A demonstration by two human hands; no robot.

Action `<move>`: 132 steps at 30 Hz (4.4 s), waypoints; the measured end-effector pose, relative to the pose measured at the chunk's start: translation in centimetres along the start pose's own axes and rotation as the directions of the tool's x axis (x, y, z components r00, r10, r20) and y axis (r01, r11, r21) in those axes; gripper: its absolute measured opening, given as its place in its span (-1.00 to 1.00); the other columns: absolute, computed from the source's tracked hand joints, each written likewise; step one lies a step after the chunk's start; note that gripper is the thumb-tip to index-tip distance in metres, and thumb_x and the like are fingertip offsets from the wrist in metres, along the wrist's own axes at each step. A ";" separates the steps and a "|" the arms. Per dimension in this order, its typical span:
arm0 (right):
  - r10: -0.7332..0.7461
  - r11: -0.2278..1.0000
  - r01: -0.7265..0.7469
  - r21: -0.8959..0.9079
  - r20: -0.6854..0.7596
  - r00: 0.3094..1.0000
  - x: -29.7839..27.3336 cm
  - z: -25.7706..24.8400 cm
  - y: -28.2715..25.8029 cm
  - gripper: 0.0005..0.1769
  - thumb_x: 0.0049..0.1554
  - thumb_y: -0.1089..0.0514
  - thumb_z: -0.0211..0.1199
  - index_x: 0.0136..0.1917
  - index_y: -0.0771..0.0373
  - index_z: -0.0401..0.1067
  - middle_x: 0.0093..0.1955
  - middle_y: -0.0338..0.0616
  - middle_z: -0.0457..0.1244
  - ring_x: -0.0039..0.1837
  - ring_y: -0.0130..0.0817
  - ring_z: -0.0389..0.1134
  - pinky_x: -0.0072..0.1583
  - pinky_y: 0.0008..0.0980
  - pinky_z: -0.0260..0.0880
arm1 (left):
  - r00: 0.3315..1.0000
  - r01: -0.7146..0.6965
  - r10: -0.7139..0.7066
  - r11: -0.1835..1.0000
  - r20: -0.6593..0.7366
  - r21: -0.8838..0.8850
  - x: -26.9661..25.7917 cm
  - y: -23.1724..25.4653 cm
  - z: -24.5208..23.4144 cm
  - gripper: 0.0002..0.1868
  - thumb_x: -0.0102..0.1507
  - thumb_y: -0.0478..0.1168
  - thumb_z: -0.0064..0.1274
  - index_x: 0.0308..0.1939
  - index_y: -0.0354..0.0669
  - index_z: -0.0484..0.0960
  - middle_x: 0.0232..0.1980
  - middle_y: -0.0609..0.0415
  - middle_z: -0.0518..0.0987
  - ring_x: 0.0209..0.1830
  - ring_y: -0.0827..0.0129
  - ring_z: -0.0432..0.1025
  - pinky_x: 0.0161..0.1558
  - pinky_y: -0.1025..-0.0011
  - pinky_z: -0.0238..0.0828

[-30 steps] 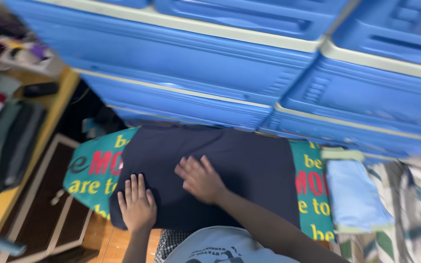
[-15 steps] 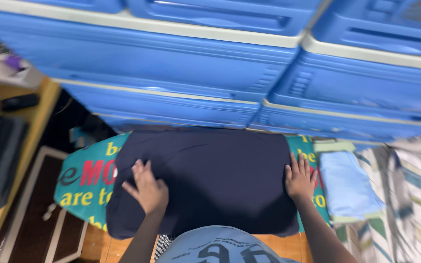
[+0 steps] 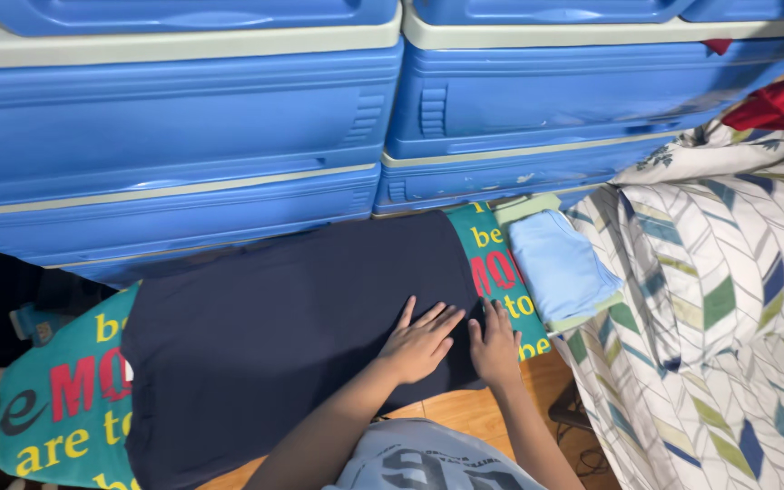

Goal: The person folds a dark blue shirt by smoothing it out on a patterned surface and turning it over.

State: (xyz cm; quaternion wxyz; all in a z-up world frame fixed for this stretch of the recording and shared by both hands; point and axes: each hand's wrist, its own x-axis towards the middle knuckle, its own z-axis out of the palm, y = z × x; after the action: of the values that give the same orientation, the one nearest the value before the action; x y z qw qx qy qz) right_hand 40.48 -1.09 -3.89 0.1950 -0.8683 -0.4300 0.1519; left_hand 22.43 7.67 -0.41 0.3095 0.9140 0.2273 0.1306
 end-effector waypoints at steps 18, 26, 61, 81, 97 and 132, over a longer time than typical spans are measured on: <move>-0.265 0.934 0.278 -0.223 0.087 0.960 2.6 2.1 -2.5 -0.20 0.28 -0.28 -0.02 0.66 -0.09 -0.16 0.73 0.03 -0.29 0.71 0.06 -0.37 0.51 0.39 -0.48 | -0.287 0.937 -0.494 0.033 -0.821 -0.348 -31.5 -9.6 -5.5 -0.35 0.35 -0.01 0.01 0.48 -0.19 0.34 0.57 -0.47 0.11 0.58 -0.35 -0.05 0.37 -0.49 -0.34; 0.125 0.971 -0.088 -0.222 0.162 0.979 6.9 0.9 -4.7 0.06 0.15 -0.26 0.26 0.73 -0.04 -0.18 0.53 0.21 0.10 0.55 0.15 0.12 0.46 0.17 0.12 | -0.421 0.562 -0.669 0.338 -0.613 -0.755 -34.3 -9.1 -0.4 -0.49 0.45 0.02 0.02 0.31 -0.28 0.40 0.26 -0.25 0.50 0.26 -0.04 0.39 0.27 0.08 0.28; -0.715 0.646 0.750 -0.143 0.233 0.659 -0.7 3.8 -12.2 -0.42 0.32 -0.13 -0.11 0.59 -0.12 0.10 0.67 -0.06 -0.06 0.67 -0.02 -0.13 0.57 0.15 -0.26 | 0.532 0.845 -0.711 0.412 -0.460 0.341 -17.6 -3.8 -5.3 -0.35 0.31 -0.02 -0.17 0.51 0.08 0.23 0.58 -0.03 0.18 0.59 0.16 0.03 0.50 -0.04 -0.20; -0.767 0.568 0.819 -0.079 0.310 0.562 -1.4 8.7 -20.5 -0.26 0.31 -0.14 -0.14 0.65 0.14 -0.09 0.70 -0.04 -0.18 0.70 -0.08 -0.23 0.57 0.15 -0.32 | 0.798 0.532 -0.321 0.773 -0.510 0.345 -14.1 -7.7 -7.8 -0.31 0.32 -0.02 -0.08 0.50 -0.23 0.29 0.56 -0.13 0.26 0.59 0.05 0.09 0.51 -0.21 -0.18; -0.564 0.783 0.579 -0.227 0.133 0.815 13.8 3.7 -10.5 -0.43 0.24 0.03 0.03 0.51 -0.24 0.27 0.57 -0.36 0.14 0.55 -0.18 0.10 0.50 -0.03 0.03 | 0.530 0.847 -0.623 0.428 -0.575 0.316 -18.6 -17.6 -12.6 -0.37 0.36 0.03 -0.27 0.55 0.33 0.17 0.62 0.13 0.11 0.63 0.28 -0.05 0.52 -0.15 -0.34; -0.682 0.704 0.710 -0.024 0.256 0.685 4.2 7.3 -18.3 -0.40 0.30 -0.07 -0.05 0.57 0.01 0.13 0.65 -0.12 -0.02 0.67 -0.11 -0.09 0.58 0.05 -0.24 | 0.516 0.856 -0.658 0.413 -0.549 0.311 -18.4 -17.9 -12.2 -0.37 0.37 0.03 -0.30 0.56 0.34 0.09 0.64 0.15 0.05 0.64 0.31 -0.11 0.53 -0.13 -0.39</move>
State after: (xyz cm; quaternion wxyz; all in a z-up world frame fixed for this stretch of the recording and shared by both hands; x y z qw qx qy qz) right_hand 27.23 13.93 -2.10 0.1342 -0.6263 -0.7553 0.1387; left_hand -4.05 17.32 -3.91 0.0137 0.7129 0.6986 0.0586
